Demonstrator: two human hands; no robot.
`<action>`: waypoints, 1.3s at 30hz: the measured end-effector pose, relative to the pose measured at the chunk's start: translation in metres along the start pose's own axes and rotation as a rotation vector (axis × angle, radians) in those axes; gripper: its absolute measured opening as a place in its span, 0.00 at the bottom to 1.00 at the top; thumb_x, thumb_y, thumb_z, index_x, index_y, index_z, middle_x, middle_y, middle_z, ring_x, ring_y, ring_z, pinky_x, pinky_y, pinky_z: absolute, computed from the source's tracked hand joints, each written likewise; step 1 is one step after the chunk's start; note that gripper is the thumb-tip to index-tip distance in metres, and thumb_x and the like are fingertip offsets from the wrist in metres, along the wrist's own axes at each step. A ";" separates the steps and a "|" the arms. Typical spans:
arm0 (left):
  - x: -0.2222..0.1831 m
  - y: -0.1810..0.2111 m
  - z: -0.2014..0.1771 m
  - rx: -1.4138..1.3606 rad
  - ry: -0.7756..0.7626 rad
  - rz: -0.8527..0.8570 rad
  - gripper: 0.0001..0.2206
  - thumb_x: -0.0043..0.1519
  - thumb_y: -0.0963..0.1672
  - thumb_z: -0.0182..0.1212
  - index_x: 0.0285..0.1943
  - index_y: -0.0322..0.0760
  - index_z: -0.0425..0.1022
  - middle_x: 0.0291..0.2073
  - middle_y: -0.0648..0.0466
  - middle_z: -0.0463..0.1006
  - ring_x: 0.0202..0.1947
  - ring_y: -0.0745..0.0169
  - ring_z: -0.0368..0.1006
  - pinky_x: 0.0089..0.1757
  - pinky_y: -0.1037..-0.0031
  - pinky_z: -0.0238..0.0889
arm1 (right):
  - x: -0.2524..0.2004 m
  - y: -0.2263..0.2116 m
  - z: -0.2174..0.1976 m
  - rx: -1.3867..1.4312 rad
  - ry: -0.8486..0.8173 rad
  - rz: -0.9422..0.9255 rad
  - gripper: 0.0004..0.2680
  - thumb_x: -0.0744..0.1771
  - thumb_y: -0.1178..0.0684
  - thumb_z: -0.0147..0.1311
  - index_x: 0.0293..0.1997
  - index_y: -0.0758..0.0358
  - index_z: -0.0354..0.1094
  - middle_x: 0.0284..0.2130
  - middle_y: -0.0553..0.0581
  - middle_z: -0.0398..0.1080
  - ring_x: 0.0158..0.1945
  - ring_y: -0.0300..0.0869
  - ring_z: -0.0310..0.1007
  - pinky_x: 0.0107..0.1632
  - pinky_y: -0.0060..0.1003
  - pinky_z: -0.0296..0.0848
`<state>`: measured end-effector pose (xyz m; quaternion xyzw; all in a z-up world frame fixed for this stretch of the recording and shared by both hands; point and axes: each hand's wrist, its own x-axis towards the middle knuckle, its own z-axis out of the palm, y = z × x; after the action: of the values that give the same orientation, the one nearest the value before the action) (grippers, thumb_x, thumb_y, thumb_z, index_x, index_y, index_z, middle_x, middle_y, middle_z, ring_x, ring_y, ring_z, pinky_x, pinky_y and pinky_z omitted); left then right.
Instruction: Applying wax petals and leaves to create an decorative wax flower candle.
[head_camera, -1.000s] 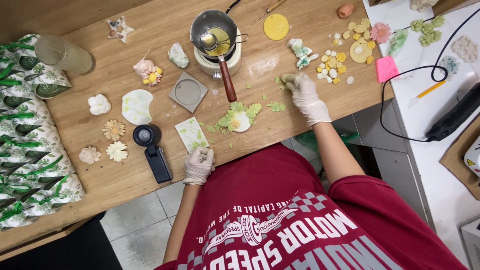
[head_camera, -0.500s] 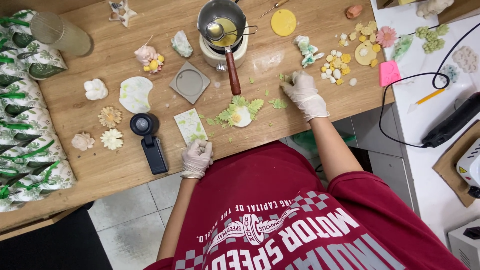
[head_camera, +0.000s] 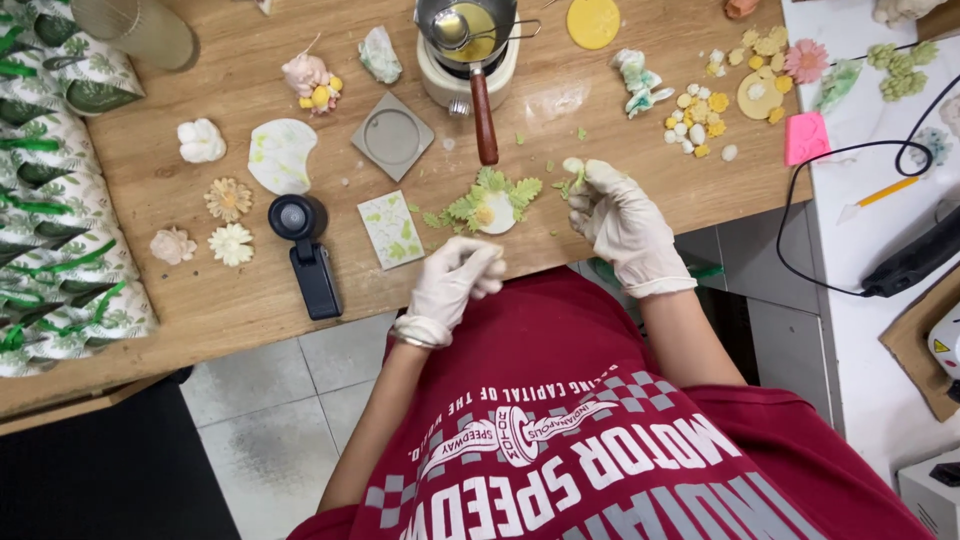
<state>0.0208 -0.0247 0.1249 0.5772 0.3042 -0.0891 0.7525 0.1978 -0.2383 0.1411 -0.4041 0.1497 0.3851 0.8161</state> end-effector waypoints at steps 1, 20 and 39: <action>0.002 0.003 0.010 -0.126 -0.089 0.039 0.12 0.65 0.46 0.61 0.52 0.35 0.76 0.38 0.53 0.83 0.32 0.69 0.79 0.33 0.80 0.70 | -0.007 0.007 0.008 0.001 -0.010 0.030 0.13 0.69 0.50 0.58 0.55 0.69 0.71 0.31 0.51 0.72 0.35 0.38 0.72 0.37 0.31 0.72; -0.001 0.007 0.041 -0.178 0.030 0.372 0.09 0.62 0.39 0.70 0.50 0.33 0.78 0.40 0.58 0.79 0.38 0.75 0.72 0.41 0.81 0.70 | -0.062 0.044 0.067 -0.217 0.025 -0.108 0.09 0.70 0.57 0.58 0.51 0.74 0.73 0.40 0.60 0.78 0.39 0.39 0.77 0.44 0.34 0.77; -0.006 0.017 0.033 -0.276 0.031 0.043 0.08 0.61 0.45 0.68 0.45 0.41 0.79 0.32 0.63 0.79 0.32 0.78 0.73 0.29 0.84 0.66 | -0.077 0.043 0.083 -0.315 -0.028 -0.107 0.09 0.69 0.60 0.57 0.51 0.77 0.72 0.44 0.63 0.78 0.43 0.41 0.80 0.51 0.35 0.78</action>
<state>0.0358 -0.0516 0.1474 0.4760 0.3128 -0.0213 0.8216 0.1095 -0.1967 0.2124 -0.5291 0.0546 0.3653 0.7639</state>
